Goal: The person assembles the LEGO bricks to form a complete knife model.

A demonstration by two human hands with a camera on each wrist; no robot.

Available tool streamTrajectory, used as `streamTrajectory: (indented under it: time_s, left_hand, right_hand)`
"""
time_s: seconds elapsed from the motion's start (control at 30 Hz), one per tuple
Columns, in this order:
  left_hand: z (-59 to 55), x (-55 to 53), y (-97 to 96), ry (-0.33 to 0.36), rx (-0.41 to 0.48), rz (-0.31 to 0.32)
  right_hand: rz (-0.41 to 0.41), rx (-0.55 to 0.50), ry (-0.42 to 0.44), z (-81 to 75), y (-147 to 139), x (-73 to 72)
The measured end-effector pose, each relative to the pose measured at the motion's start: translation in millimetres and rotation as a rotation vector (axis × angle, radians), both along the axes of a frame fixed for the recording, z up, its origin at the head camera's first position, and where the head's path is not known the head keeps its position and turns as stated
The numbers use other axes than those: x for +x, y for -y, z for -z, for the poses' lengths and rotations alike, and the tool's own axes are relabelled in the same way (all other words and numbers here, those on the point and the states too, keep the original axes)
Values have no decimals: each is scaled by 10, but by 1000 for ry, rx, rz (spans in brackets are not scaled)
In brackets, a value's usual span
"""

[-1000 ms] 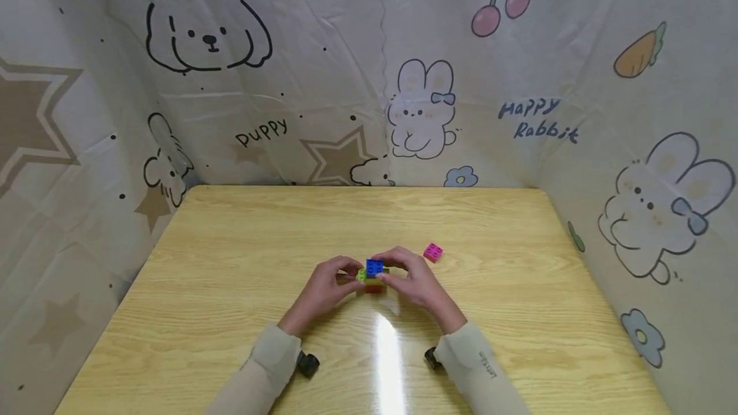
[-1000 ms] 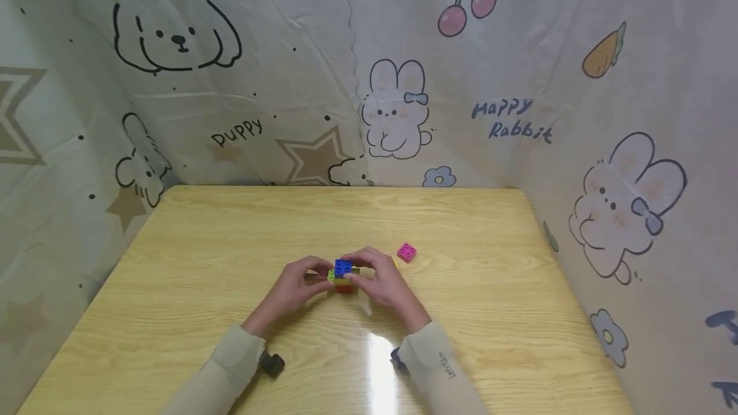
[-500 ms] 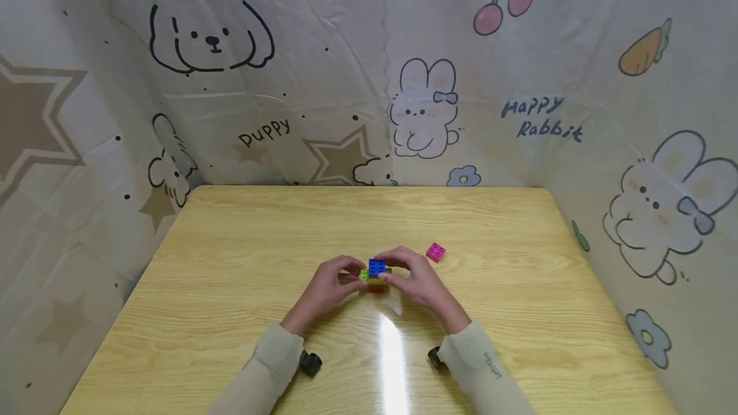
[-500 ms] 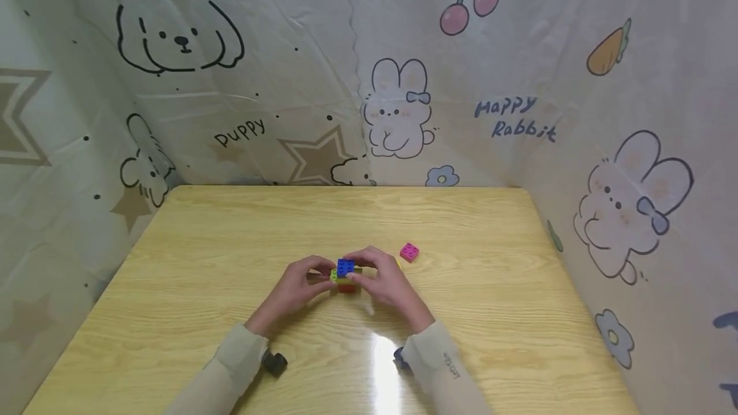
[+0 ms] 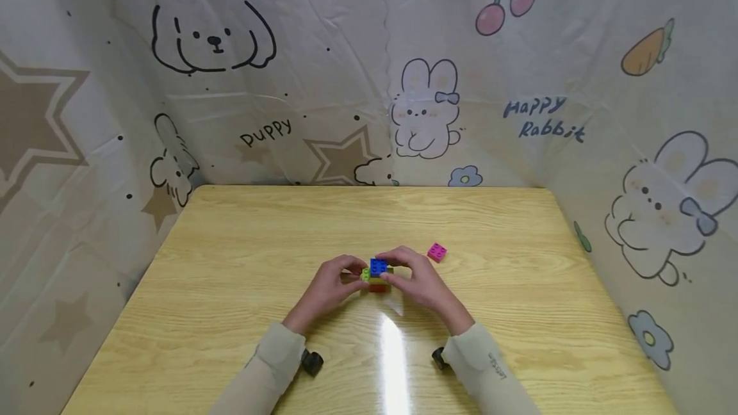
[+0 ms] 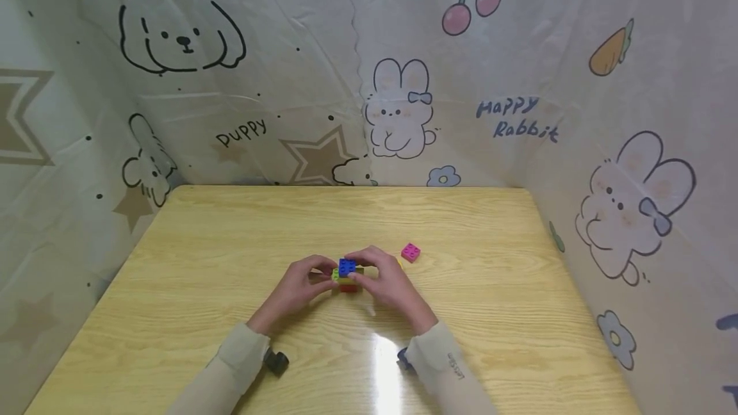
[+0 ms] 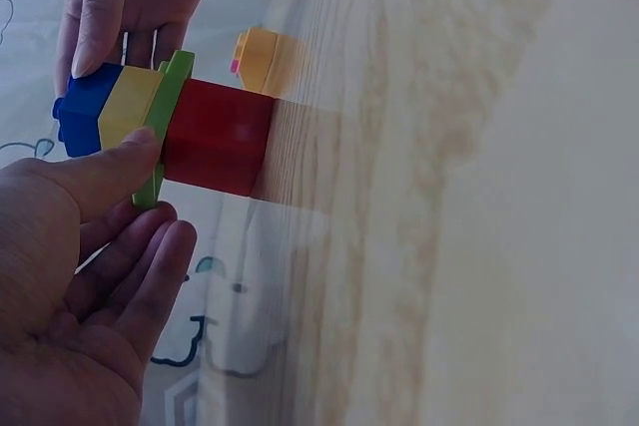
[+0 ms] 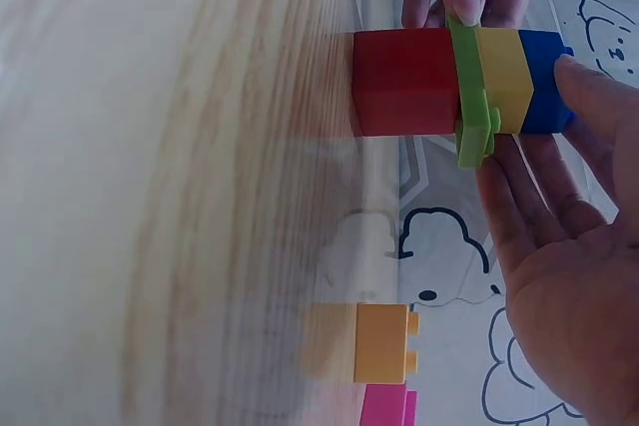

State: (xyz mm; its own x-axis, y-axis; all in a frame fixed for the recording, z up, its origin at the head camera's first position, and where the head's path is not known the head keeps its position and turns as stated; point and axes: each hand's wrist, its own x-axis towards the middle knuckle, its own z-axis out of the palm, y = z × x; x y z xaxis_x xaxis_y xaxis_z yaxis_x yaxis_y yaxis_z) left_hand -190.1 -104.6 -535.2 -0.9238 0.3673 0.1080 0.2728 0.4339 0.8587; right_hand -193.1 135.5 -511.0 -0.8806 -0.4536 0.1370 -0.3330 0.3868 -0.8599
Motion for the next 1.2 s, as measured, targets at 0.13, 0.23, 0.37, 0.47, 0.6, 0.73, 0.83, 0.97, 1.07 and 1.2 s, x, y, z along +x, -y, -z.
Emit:
streamTrajectory:
  time_s: [0.13, 0.23, 0.37, 0.47, 0.6, 0.73, 0.83, 0.97, 1.07, 1.2]
  left_hand:
    - [-35, -23, 11, -9, -9, 3]
    - [-45, -26, 15, -21, -19, 0]
    - [-36, -24, 10, -32, -28, 2]
    - [-29, -13, 2, -23, -30, -1]
    - [-18, 8, -7, -9, -28, -1]
    - [-4, 22, -9, -6, -38, 5]
    - [-4, 31, -10, -3, -62, 5]
    - [-12, 37, -14, -2, -81, 0]
    - [-26, 41, -13, -4, -80, 0]
    - [-42, 45, -2, -12, -82, 9]
  right_hand:
    - [-6, 10, -12, -26, 3, -28]
    - [-13, 18, -15, -39, 5, -35]
    - [-18, 24, -30, -48, -3, -31]
    - [-22, 21, -44, -50, -26, -23]
    - [-1, 16, -50, -55, -86, -6]
    - [57, 17, -55, -85, -219, -7]
    - [112, 23, -65, -107, -349, -27]
    - [191, 16, -92, -106, -520, -78]
    - [253, 23, -115, -92, -647, -130]
    - [332, 55, -119, -41, -803, -199]
